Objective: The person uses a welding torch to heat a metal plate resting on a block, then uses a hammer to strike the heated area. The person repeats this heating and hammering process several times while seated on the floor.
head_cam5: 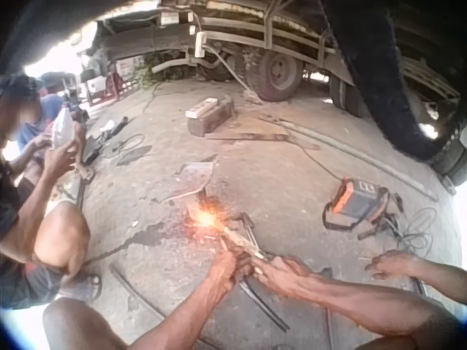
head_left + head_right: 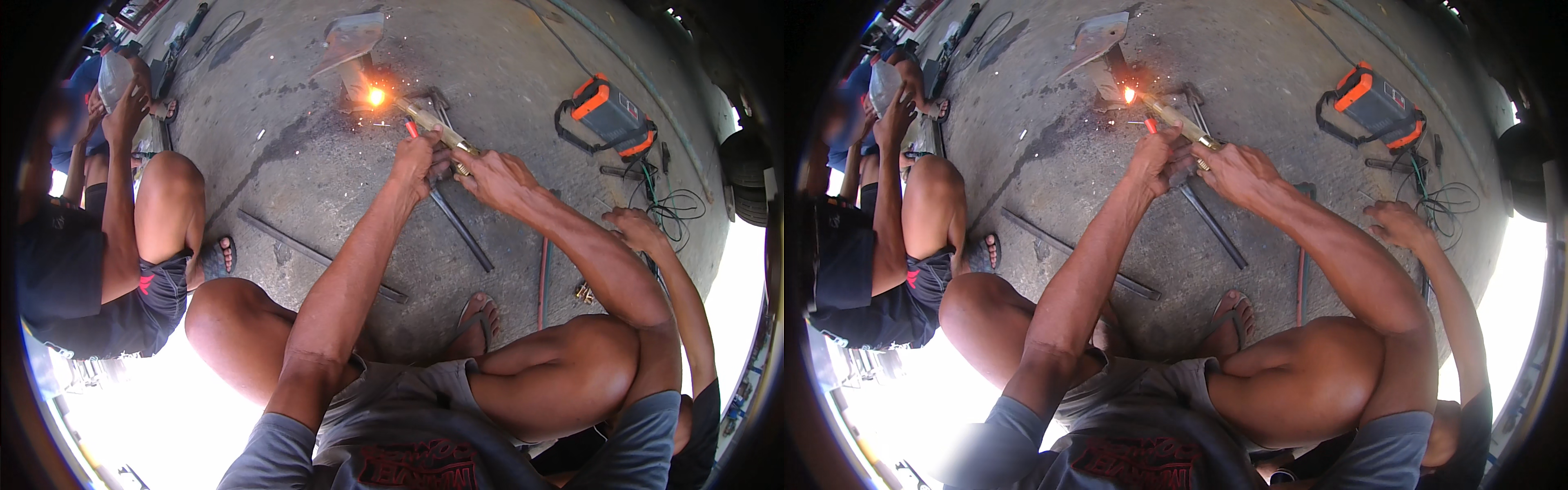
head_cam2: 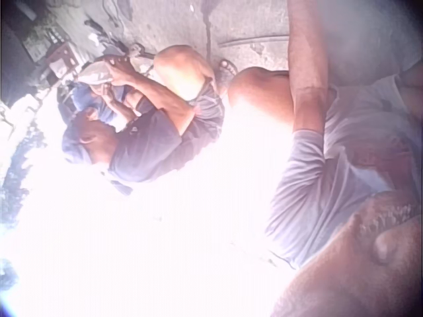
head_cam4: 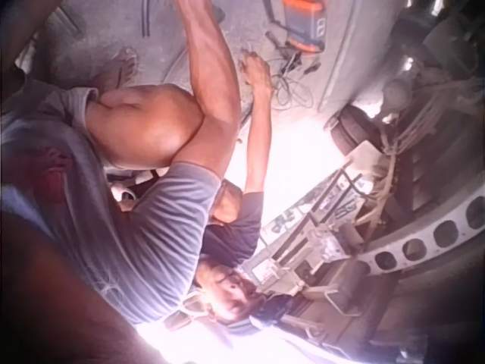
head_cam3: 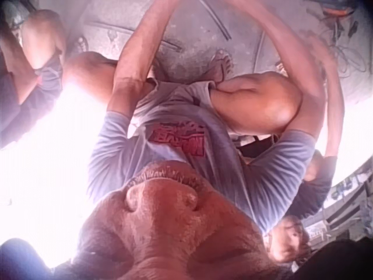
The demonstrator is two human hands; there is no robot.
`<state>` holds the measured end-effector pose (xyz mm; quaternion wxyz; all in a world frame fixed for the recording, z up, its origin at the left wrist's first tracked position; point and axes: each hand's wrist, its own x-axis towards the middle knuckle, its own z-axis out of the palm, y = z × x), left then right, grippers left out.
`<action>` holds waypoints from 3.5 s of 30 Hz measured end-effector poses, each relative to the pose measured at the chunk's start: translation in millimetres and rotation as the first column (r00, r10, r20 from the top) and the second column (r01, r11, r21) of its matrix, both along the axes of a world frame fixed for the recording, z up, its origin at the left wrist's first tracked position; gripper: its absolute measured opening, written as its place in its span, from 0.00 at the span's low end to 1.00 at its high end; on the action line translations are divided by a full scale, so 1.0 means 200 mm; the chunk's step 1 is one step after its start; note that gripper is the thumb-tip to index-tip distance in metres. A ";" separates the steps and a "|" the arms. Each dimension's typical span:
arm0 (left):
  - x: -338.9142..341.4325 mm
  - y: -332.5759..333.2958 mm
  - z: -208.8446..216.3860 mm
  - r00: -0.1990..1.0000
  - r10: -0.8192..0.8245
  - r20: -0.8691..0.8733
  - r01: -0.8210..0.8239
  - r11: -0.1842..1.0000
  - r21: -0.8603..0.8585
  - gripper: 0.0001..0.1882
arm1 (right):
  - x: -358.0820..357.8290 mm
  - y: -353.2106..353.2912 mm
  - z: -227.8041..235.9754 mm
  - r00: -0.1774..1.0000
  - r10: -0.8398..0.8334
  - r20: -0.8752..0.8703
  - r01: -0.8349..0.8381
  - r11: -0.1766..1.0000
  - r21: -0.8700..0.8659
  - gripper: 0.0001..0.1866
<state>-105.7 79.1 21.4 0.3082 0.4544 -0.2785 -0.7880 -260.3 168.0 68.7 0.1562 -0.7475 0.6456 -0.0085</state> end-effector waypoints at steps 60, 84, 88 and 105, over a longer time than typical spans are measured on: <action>-0.39 0.27 0.27 0.977 -0.205 0.063 0.214 0.942 -0.260 0.22 | -0.50 0.14 0.26 0.379 -0.655 0.654 0.697 0.667 0.264 0.23; 0.16 0.27 0.77 0.278 -0.319 0.906 0.954 -0.021 -0.300 0.20 | -0.55 0.28 0.16 0.076 -0.690 0.719 0.680 0.564 0.469 0.17; 0.20 0.29 0.82 0.215 -0.371 0.904 0.955 -0.114 -0.274 0.25 | -0.71 0.50 0.33 -0.243 -0.574 0.782 0.536 0.593 0.601 0.20; 0.25 0.43 0.71 0.153 0.072 0.986 0.838 -0.538 -0.091 0.26 | -1.10 0.89 0.42 0.447 -0.883 0.146 0.712 0.450 0.539 0.27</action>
